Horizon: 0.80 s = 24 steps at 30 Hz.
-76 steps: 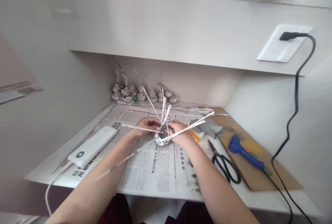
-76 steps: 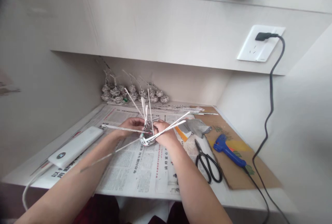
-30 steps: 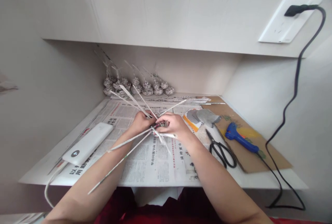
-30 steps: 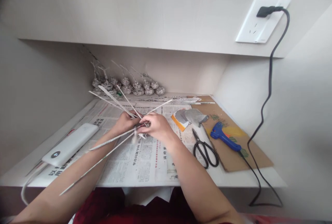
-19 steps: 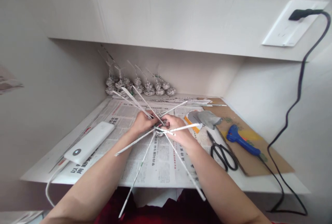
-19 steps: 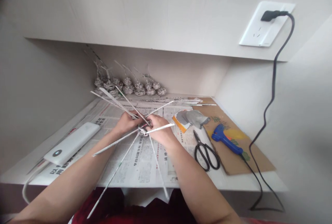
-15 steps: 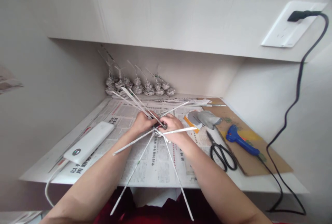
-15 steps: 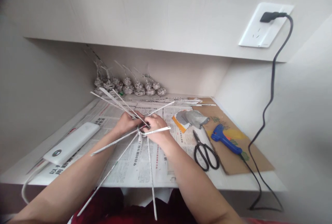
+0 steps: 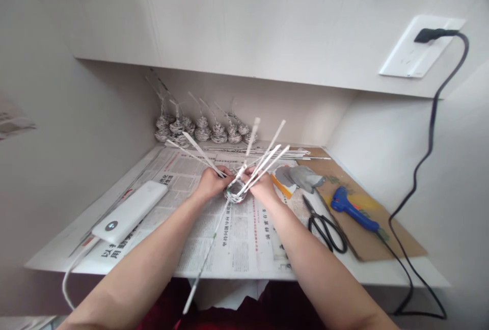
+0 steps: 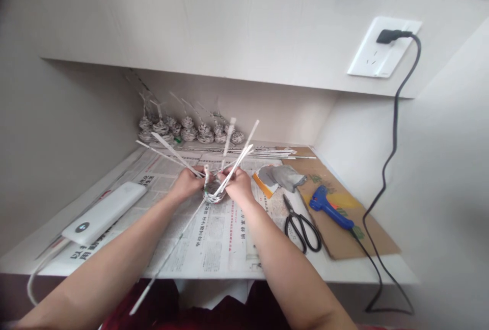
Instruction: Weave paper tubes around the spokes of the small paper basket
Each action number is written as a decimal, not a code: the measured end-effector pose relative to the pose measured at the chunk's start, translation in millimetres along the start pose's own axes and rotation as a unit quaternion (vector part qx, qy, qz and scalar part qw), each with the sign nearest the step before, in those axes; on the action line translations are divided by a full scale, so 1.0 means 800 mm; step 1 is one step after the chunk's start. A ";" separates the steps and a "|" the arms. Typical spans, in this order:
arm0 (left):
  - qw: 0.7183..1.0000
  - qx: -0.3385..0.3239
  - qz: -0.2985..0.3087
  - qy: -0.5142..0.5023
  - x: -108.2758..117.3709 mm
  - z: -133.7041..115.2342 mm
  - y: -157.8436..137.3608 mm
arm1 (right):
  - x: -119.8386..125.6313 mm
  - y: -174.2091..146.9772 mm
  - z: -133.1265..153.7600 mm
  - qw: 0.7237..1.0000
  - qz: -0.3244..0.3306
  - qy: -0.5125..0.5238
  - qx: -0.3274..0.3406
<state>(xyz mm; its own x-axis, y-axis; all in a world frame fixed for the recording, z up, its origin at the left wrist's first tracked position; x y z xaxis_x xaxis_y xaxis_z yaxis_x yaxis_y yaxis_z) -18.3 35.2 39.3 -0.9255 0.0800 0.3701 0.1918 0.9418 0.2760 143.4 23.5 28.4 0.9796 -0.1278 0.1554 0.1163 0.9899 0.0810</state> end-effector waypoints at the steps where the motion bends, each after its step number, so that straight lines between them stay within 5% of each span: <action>1: 1.000 0.001 -0.005 -0.004 -0.001 0.001 0.000 | 0.001 0.001 0.000 1.000 0.001 -0.024 0.017; 7: 0.999 0.015 -0.008 -0.031 -0.004 0.008 0.001 | 0.001 -0.004 0.002 0.995 0.003 -0.090 0.037; 11: 1.000 0.004 -0.013 -0.023 -0.006 0.007 0.001 | 0.003 -0.010 0.007 0.990 -0.053 -0.120 0.056; 24: 0.992 -0.030 -0.113 -0.038 -0.015 0.005 -0.007 | 0.000 0.000 -0.022 0.980 -0.111 0.161 -0.040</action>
<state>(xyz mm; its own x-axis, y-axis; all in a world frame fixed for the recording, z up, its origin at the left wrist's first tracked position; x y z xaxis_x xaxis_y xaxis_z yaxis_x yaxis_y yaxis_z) -9.8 30.7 30.0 -0.9684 -0.1047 0.2263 -0.0063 0.9175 0.3977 146.7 24.6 11.0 0.9279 -0.3278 -0.1778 0.3329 0.9430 -0.0010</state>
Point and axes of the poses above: each hand's wrist, its own y-axis towards the middle knuckle, its own x-axis out of the back of the hand, z = x × y, the point moved 5 cm from there along y, towards the middle knuckle, and after that the axes turned 3 degrees about -x, right-handed, at the moved point
